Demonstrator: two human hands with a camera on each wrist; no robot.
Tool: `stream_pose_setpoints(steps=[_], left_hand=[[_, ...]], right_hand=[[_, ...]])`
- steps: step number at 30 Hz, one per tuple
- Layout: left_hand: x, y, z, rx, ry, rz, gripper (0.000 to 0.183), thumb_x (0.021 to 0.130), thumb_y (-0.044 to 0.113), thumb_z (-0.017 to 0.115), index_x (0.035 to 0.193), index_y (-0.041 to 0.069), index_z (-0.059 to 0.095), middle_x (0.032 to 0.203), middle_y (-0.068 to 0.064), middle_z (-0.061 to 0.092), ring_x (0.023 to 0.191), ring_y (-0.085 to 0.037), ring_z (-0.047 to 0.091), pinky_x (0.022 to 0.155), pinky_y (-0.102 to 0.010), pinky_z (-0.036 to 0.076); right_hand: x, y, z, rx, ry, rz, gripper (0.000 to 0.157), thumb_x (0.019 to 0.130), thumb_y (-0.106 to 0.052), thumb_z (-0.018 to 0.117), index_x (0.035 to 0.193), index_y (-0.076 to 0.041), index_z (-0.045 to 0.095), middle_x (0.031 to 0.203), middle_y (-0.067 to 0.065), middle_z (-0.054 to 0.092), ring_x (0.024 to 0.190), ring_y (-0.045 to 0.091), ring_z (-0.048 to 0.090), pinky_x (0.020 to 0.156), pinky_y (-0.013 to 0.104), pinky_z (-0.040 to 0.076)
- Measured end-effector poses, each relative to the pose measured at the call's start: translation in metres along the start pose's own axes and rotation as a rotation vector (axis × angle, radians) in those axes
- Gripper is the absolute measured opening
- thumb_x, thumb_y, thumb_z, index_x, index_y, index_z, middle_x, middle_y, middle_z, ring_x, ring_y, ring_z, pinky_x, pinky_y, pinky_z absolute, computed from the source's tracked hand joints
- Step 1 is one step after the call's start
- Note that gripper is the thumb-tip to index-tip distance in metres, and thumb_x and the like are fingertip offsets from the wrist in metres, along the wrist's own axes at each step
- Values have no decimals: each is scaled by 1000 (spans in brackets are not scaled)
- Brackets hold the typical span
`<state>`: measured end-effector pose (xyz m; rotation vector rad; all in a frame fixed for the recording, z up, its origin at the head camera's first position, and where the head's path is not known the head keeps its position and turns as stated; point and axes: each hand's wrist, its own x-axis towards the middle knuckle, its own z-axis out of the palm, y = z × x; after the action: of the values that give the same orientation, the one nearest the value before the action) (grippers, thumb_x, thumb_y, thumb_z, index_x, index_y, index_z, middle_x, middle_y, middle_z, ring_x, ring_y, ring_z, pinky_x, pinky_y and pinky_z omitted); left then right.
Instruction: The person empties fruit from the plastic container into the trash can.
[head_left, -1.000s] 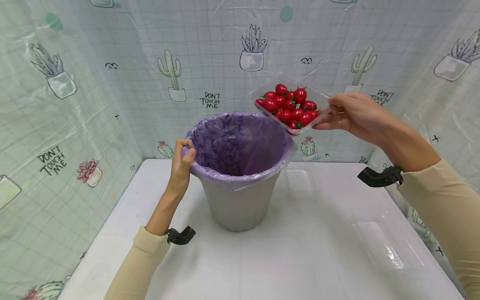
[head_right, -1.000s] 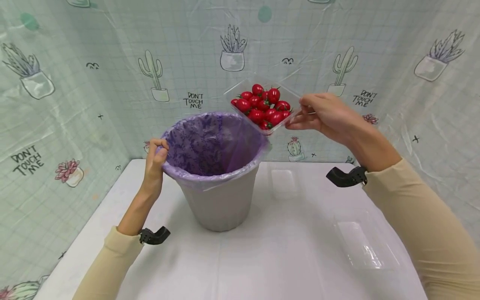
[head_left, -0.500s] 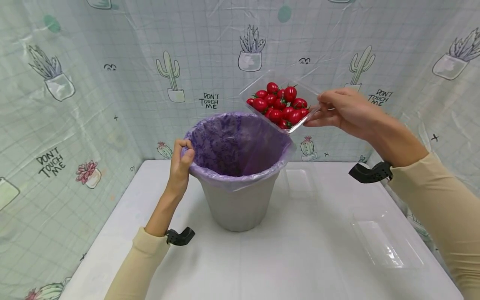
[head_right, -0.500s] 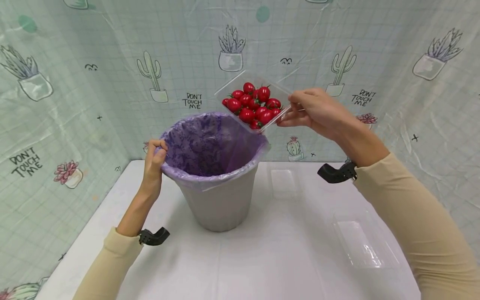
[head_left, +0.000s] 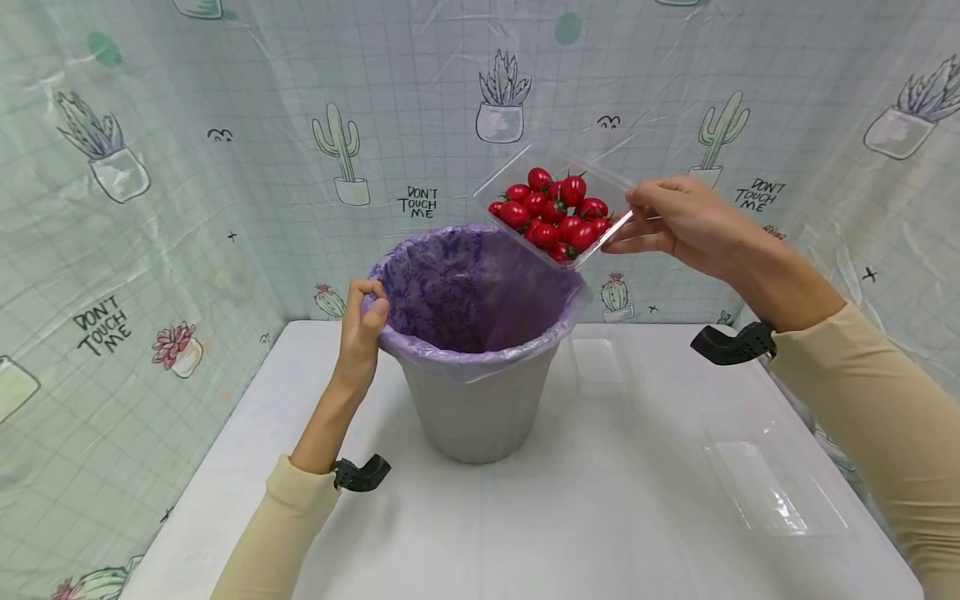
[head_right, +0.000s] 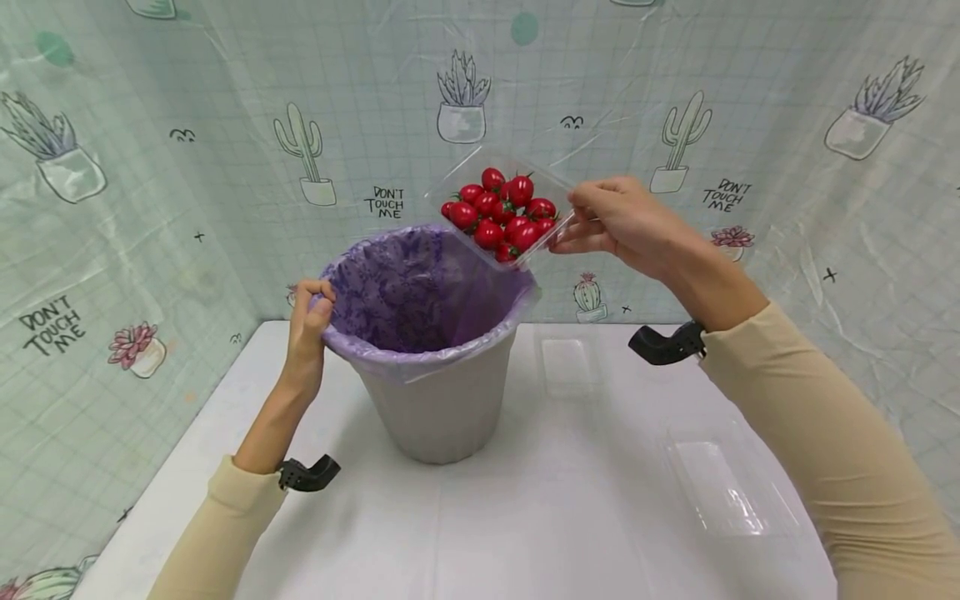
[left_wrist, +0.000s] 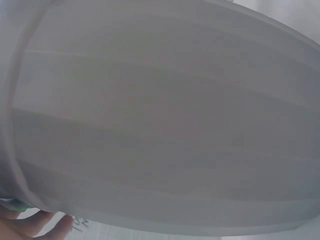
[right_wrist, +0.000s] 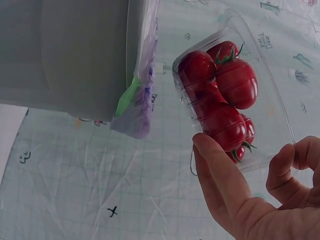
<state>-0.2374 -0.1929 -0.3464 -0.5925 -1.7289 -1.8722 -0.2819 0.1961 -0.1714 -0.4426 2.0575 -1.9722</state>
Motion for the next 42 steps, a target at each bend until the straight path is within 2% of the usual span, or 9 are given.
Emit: stream_pose_setpoints(steps=[9, 18, 23, 29, 42], left_hand=[[0, 1, 0, 1, -4, 8, 12, 93, 29, 51, 101, 22, 46, 99, 6, 39, 96, -12, 36, 85, -27, 25], [1, 0, 0, -2, -7, 9, 13, 93, 31, 52, 101, 23, 45, 99, 6, 38, 96, -12, 36, 86, -27, 25], [0, -1, 0, 0, -9, 8, 13, 93, 31, 51, 101, 22, 45, 99, 6, 38, 97, -12, 36, 86, -27, 24], [0, -1, 0, 1, -11, 5, 13, 93, 31, 51, 100, 22, 45, 99, 6, 38, 96, -12, 35, 86, -28, 24], [0, 1, 1, 12, -10, 12, 12, 92, 29, 50, 100, 22, 45, 98, 7, 38, 96, -12, 35, 86, -28, 24]], right_hand=[[2, -2, 3, 13, -5, -17, 31, 104, -11, 52, 76, 0, 58, 98, 11, 59, 87, 27, 78, 81, 39, 62], [4, -4, 7, -18, 5, -32, 31, 103, -9, 53, 74, 1, 56, 102, 11, 55, 86, 26, 77, 82, 38, 62], [6, -7, 12, -71, 27, -26, 30, 102, -10, 51, 74, -1, 54, 99, 9, 50, 87, 25, 75, 83, 38, 62], [8, -9, 16, -132, 32, -34, 32, 104, -13, 49, 74, -3, 53, 100, 8, 52, 88, 24, 74, 83, 36, 62], [11, -14, 21, -120, 37, -69, 31, 104, -13, 51, 75, -2, 54, 107, 10, 56, 88, 24, 75, 81, 36, 63]])
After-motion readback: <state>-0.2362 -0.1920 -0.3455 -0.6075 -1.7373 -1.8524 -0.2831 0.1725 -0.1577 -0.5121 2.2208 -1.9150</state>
